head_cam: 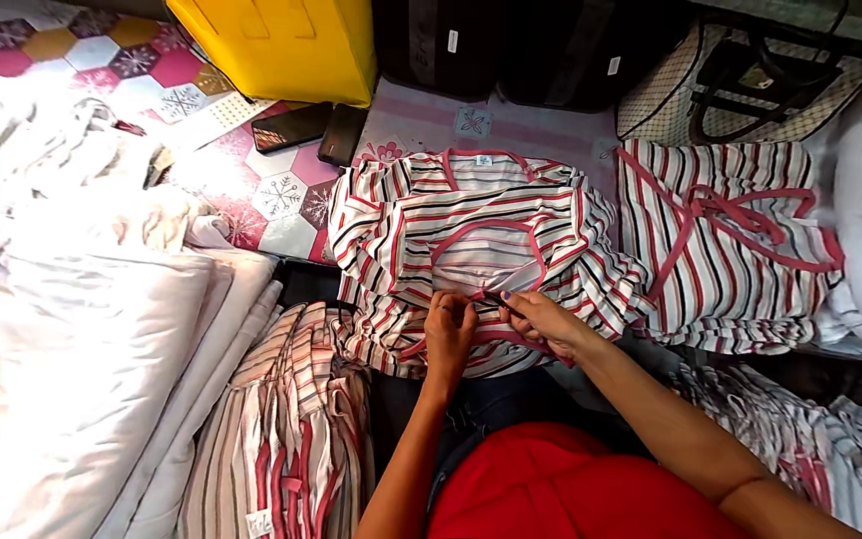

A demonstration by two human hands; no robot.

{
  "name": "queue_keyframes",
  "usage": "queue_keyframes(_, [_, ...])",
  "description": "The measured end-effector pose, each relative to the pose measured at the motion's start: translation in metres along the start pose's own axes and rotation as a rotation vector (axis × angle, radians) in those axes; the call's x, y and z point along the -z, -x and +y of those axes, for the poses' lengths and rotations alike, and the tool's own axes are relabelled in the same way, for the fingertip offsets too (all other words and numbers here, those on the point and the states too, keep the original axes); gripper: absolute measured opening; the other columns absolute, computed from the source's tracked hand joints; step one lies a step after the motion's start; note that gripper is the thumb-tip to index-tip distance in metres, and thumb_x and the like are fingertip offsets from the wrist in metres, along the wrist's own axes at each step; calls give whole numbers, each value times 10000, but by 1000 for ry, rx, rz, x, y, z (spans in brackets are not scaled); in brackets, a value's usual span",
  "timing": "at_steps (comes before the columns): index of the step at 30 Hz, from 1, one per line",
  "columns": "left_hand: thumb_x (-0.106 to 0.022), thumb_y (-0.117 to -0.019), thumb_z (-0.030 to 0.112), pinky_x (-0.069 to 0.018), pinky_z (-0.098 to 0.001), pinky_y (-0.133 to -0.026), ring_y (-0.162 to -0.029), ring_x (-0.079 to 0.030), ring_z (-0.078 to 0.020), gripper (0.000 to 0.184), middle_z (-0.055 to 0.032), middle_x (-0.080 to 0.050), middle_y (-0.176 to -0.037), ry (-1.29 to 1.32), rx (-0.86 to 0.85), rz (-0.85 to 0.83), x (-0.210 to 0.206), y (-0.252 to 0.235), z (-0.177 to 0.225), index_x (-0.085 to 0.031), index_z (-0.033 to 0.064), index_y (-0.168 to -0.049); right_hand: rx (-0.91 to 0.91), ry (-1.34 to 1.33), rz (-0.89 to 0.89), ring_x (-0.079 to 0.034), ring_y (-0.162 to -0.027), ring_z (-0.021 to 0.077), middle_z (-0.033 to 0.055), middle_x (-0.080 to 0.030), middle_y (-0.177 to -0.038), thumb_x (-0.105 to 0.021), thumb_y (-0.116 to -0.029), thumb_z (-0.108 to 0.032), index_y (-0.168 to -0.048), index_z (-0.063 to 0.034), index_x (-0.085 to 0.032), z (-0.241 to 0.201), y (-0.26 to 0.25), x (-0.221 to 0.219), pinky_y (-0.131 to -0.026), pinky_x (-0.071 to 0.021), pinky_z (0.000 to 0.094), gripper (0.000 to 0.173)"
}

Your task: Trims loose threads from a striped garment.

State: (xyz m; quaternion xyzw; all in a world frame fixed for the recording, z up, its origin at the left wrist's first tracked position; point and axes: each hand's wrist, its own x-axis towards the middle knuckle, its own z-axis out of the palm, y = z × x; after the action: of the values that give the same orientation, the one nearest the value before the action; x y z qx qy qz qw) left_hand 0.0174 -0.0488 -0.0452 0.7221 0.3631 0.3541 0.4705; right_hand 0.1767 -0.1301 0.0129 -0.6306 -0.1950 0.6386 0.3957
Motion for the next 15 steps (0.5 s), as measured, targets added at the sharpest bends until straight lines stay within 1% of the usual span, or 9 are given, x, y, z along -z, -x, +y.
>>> queue_keyframes(1, [-656, -897, 27, -579, -231, -733, -826, -680, -134, 153, -177, -671, -986, -24, -25, 8, -2, -1, 1, -660, -91, -992, 2, -7, 0, -287, -429, -1, -103, -334, -553, -298, -1140, -318, -924, -96, -558, -1, 2, 0, -429, -259, 158, 404])
queue_keyframes(2, [-690, -900, 39, -601, -252, -735, -818, -700, -158, 210, -195, -675, -1003, -60, -63, 19, -4, -3, 0, -664, -104, -1051, 4, -9, 1, -290, -431, -2, -103, -337, -555, -295, -1141, -321, -925, -98, -559, -3, 3, 0, -431, -260, 157, 407])
queue_keyframes(3, [-716, -896, 48, -601, -267, -729, -807, -702, -180, 236, -213, -678, -1021, -107, -109, 35, -8, -5, -2, -689, -104, -1075, 7, -9, 4, -292, -432, -3, -102, -340, -555, -295, -1141, -320, -921, -98, -559, -3, 3, 0, -431, -261, 157, 409])
queue_keyframes(5, [-696, -904, 18, -594, -267, -756, -827, -699, -197, 133, -208, -688, -1009, -179, -207, 74, -15, -7, -12, -752, -56, -998, 11, -5, 9, -296, -435, -2, -101, -344, -559, -299, -1140, -314, -919, -95, -560, -3, 2, -1, -435, -265, 157, 406])
queue_keyframes(6, [-680, -904, -6, -589, -272, -784, -851, -703, -212, 107, -205, -698, -990, -194, -252, 95, -18, -8, -15, -768, -43, -953, 14, -5, 14, -298, -434, -3, -102, -344, -557, -305, -1140, -307, -921, -93, -561, -4, 1, -1, -434, -268, 156, 399])
queue_keyframes(8, [-666, -892, -31, -584, -261, -809, -880, -710, -215, 104, -201, -713, -972, -181, -307, 121, -19, -8, -20, -769, -43, -904, 22, -11, 25, -296, -430, -5, -103, -339, -555, -326, -1139, -290, -926, -86, -561, -3, 1, 0, -431, -268, 153, 376])
queue_keyframes(10, [-670, -862, -44, -583, -229, -773, -860, -709, -177, 83, -201, -717, -983, -125, -283, 124, -17, -6, -20, -751, -57, -878, 18, -12, 9, -289, -427, -10, -106, -336, -553, -330, -1138, -287, -922, -89, -559, -1, 1, 2, -428, -259, 148, 372])
queue_keyframes(12, [-676, -852, -35, -573, -207, -740, -837, -693, -135, 63, -197, -707, -1016, -72, -196, 95, -13, -3, -17, -729, -63, -870, -10, 1, -21, -282, -428, -11, -105, -336, -556, -313, -1139, -311, -924, -92, -564, 1, 2, 3, -425, -249, 149, 395])
queue_keyframes(15, [-678, -857, -20, -568, -187, -735, -836, -671, -103, 72, -197, -672, -1037, 12, -115, 56, -11, -1, -16, -714, -81, -874, -55, -7, -67, -275, -422, -12, -107, -333, -550, -297, -1139, -332, -933, -97, -567, 0, 1, 1, -419, -242, 150, 413])
